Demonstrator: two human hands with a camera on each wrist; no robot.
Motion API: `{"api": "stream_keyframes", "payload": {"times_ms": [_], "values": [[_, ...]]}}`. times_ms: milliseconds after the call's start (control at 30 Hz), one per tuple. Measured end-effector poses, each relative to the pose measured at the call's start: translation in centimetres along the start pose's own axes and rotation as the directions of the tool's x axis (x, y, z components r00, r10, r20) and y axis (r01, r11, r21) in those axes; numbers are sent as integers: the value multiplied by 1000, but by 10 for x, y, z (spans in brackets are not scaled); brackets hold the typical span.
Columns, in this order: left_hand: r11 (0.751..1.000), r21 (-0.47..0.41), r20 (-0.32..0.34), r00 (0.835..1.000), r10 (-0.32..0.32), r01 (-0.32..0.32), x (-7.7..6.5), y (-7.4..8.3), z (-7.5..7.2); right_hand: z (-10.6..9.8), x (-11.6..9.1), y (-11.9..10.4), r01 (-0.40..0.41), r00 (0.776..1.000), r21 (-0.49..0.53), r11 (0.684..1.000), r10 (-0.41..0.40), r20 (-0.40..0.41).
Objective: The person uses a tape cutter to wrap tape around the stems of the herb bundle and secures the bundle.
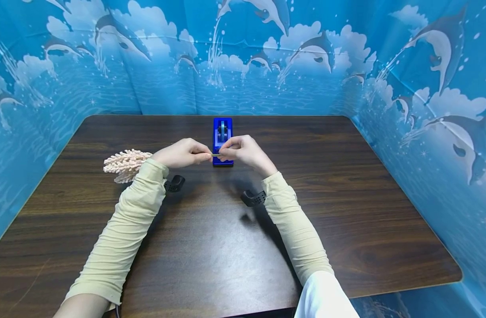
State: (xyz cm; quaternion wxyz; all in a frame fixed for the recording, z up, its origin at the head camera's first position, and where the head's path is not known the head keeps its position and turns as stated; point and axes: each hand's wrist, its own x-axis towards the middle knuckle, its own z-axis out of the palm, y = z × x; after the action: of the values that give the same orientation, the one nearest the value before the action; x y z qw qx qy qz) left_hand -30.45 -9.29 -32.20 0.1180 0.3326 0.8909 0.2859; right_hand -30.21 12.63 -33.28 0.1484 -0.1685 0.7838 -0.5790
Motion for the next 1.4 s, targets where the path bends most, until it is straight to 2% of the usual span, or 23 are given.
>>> {"api": "stream_keyframes", "payload": {"times_ms": [200,567,767,933,1067,1133,1200,1400], "values": [[1000,-12,-18,999,-28,28,-1,4,-1,4,3,-1,-22,997,7,1000,22,-75],[1000,-15,-11,1000,-19,19,-1,2,-1,7,1,-4,-31,996,42,999,34,-87],[1000,3,-10,1000,-18,18,-1,2,-2,5,0,-4,-10,999,4,1000,10,-41],[1000,3,-14,1000,-12,12,-2,1,-2,5,0,-3,4,999,-31,1000,-5,-32],[1000,2,-13,1000,-11,11,-2,0,-2,5,1,-1,31,999,-140,990,-36,-34],[1000,-4,-12,1000,-21,20,-2,-1,-2,5,1,-1,58,997,-231,971,-67,-31],[1000,-9,-9,1000,-30,29,-2,-1,-3,5,2,0,94,994,-329,939,-107,-21],[999,-27,-2,999,-46,46,-1,-4,-1,6,0,1,212,972,-580,787,-232,40]]}}
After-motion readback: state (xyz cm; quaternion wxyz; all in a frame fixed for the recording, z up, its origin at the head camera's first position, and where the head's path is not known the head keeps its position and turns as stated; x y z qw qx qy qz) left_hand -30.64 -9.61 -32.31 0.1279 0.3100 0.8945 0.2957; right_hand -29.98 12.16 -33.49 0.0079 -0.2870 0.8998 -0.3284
